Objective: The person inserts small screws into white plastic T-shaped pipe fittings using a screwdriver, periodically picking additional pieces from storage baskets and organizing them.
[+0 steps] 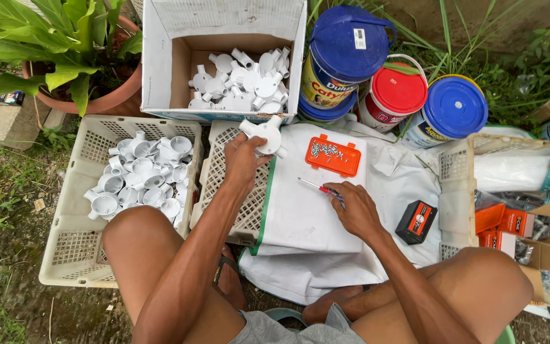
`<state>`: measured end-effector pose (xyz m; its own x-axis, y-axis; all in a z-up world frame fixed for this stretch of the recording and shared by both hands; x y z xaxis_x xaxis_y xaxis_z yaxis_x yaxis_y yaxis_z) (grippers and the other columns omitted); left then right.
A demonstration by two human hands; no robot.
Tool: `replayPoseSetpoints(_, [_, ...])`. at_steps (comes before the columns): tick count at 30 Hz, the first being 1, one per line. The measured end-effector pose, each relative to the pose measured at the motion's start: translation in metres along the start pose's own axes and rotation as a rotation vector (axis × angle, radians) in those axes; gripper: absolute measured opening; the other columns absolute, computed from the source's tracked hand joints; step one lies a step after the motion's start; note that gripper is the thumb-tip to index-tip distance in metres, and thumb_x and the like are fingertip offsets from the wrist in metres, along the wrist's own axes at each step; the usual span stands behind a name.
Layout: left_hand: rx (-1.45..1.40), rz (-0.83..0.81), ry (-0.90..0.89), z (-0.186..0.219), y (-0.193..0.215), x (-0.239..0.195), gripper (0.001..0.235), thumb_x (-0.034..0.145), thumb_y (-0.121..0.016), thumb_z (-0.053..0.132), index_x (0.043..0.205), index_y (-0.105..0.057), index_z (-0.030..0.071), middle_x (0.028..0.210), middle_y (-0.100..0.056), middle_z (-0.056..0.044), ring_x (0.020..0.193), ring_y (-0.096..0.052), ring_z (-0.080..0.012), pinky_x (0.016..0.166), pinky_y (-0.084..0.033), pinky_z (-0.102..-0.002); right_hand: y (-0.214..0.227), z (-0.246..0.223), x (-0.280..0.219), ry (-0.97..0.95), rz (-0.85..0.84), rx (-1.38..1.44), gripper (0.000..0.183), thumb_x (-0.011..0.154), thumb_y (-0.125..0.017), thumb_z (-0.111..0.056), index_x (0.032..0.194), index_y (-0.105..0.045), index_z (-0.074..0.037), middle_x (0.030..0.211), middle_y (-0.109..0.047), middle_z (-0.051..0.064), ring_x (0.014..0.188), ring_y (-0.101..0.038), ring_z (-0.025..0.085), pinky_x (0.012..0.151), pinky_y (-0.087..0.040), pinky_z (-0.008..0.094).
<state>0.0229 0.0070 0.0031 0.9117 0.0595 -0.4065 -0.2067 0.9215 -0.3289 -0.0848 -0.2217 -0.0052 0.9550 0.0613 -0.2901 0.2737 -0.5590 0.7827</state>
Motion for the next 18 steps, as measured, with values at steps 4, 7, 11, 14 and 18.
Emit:
replayPoseSetpoints(4, [-0.032, 0.011, -0.067, 0.046, -0.016, 0.017, 0.048, 0.079, -0.068, 0.006, 0.122, -0.053, -0.01, 0.111, -0.057, -0.022, 0.103, -0.061, -0.0344, 0.079, -0.063, -0.05, 0.002, -0.01, -0.001, -0.028, -0.024, 0.02, 0.036, 0.094, -0.052, -0.01, 0.128, -0.062, -0.016, 0.106, -0.067, 0.013, 0.097, -0.062, 0.029, 0.082, -0.049, 0.037])
replayPoseSetpoints(7, [0.119, 0.081, -0.113, 0.068, -0.028, 0.044, 0.064, 0.079, -0.074, 0.014, 0.129, -0.045, -0.014, 0.12, -0.049, -0.026, 0.115, -0.054, -0.0366, 0.081, -0.062, -0.045, 0.004, -0.016, -0.007, -0.009, -0.066, 0.013, 0.034, 0.096, -0.05, -0.013, 0.128, -0.061, -0.015, 0.104, -0.066, 0.014, 0.094, -0.063, 0.028, 0.08, -0.051, 0.039])
replayPoseSetpoints(11, [0.264, 0.187, -0.096, 0.071, -0.034, 0.104, 0.062, 0.079, -0.076, 0.015, 0.127, -0.049, -0.013, 0.13, -0.049, -0.024, 0.107, -0.06, -0.0346, 0.071, -0.065, -0.041, -0.019, 0.005, 0.0, -0.011, -0.116, -0.053, 0.032, 0.094, -0.053, -0.018, 0.125, -0.06, -0.018, 0.104, -0.064, 0.008, 0.095, -0.063, 0.027, 0.077, -0.051, 0.039])
replayPoseSetpoints(14, [0.293, 0.251, -0.004, 0.064, -0.037, 0.128, 0.061, 0.078, -0.075, 0.013, 0.129, -0.05, -0.009, 0.14, -0.05, -0.016, 0.101, -0.064, -0.026, 0.066, -0.066, -0.036, -0.03, 0.018, 0.005, -0.026, -0.132, -0.077, 0.031, 0.092, -0.055, -0.022, 0.123, -0.058, -0.023, 0.105, -0.059, 0.0, 0.093, -0.061, 0.024, 0.075, -0.049, 0.038])
replayPoseSetpoints(18, [0.227, 0.274, 0.072, 0.051, -0.046, 0.148, 0.055, 0.08, -0.074, 0.011, 0.127, -0.052, -0.005, 0.133, -0.054, -0.016, 0.089, -0.065, -0.0231, 0.059, -0.064, -0.029, -0.034, 0.021, 0.009, -0.084, -0.166, -0.134, 0.029, 0.093, -0.055, -0.024, 0.122, -0.057, -0.028, 0.1, -0.056, -0.002, 0.082, -0.061, 0.023, 0.068, -0.047, 0.037])
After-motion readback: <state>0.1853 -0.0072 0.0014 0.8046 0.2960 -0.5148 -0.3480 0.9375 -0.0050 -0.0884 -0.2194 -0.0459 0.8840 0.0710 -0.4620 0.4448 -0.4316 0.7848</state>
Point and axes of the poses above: each hand's wrist, its own x-axis towards the middle knuckle, its own y-axis out of the back of the hand, z = x × y, the point moved 1 cm from there along x, towards the middle knuckle
